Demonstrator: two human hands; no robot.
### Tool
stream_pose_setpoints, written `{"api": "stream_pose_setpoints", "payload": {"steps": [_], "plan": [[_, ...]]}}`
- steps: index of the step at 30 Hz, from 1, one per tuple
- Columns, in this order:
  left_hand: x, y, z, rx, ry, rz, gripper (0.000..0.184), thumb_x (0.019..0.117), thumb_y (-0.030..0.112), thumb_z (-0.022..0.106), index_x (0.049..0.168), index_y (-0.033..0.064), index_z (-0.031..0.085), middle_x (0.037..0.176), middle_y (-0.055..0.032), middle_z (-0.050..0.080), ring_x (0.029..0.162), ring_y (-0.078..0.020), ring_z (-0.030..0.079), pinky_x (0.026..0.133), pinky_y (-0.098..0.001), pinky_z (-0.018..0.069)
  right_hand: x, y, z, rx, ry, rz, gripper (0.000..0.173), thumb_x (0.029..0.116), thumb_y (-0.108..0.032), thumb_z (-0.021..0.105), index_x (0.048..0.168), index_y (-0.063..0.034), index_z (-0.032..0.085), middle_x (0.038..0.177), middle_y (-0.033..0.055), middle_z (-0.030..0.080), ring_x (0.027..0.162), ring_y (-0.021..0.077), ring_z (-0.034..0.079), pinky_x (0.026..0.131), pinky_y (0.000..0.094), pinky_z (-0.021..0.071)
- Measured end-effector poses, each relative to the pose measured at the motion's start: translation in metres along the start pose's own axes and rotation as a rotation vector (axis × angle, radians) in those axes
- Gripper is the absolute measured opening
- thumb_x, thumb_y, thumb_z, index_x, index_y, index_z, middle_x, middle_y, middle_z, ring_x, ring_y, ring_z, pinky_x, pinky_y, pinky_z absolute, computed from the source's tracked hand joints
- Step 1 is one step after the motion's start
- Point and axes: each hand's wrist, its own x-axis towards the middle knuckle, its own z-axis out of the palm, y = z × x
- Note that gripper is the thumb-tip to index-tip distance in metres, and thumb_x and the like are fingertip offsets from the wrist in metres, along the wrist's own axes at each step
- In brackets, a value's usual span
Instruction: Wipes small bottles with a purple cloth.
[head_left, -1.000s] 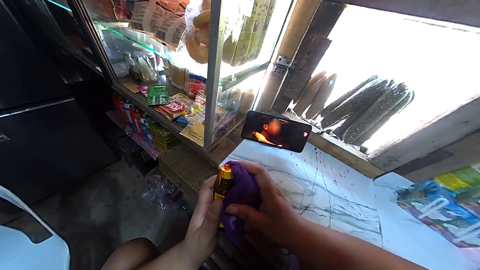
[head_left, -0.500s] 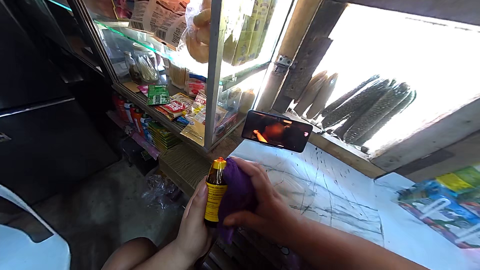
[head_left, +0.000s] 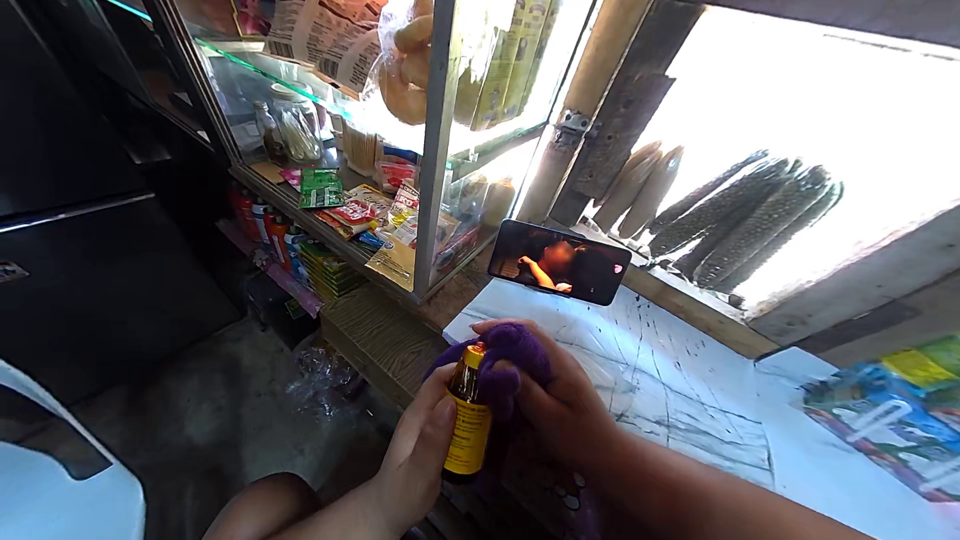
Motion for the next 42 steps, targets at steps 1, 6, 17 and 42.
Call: {"api": "stream_pose_setpoints", "payload": {"steps": [1,6,17,42], "plan": [[0.0,0.0,-0.001,0.001,-0.006,0.003,0.05,0.1082,0.049,0.034,0.139,0.013,0.051,0.117,0.0119,0.065,0.102,0.0048,0.063,0.09,-0.0175,0.054,0.0,0.0,0.0,0.021,-0.004,0.01,0.038,0.1058,-0.027,0.054,0.128,0.0032,0.06,0.115,0.0055,0.067,0.106,0.0009,0.064,0.095,0.0198,0.0531],[0.003,0.003,-0.004,0.0,0.045,0.007,0.05,0.1078,0.049,0.034,0.138,0.0137,0.053,0.122,0.0132,0.065,0.111,0.0054,0.061,0.099,-0.0181,0.0508,-0.003,0.005,0.002,0.024,-0.043,-0.027,0.07,0.0981,-0.041,0.066,0.148,-0.0021,0.037,0.125,0.0076,0.063,0.11,0.0026,0.063,0.098,0.0236,0.0546],[0.008,0.012,0.001,-0.331,0.255,-0.163,0.042,0.1009,0.052,0.052,0.123,0.0169,0.056,0.106,0.0061,0.069,0.098,-0.0026,0.067,0.086,-0.0217,0.0566,-0.005,0.002,0.005,-0.14,-0.125,-0.144,0.08,0.0862,-0.044,0.08,0.145,-0.0034,0.043,0.139,0.0155,0.056,0.128,0.0117,0.055,0.108,0.0272,0.0485],[0.008,0.005,-0.001,-0.288,0.244,-0.187,0.052,0.1013,0.054,0.05,0.131,0.0107,0.052,0.113,0.003,0.068,0.104,-0.0053,0.067,0.091,-0.0255,0.0561,-0.008,0.001,0.009,-0.326,-0.055,-0.143,0.075,0.0902,-0.05,0.073,0.144,-0.0054,0.048,0.142,0.0198,0.053,0.128,0.0188,0.057,0.103,0.0321,0.0528]]}}
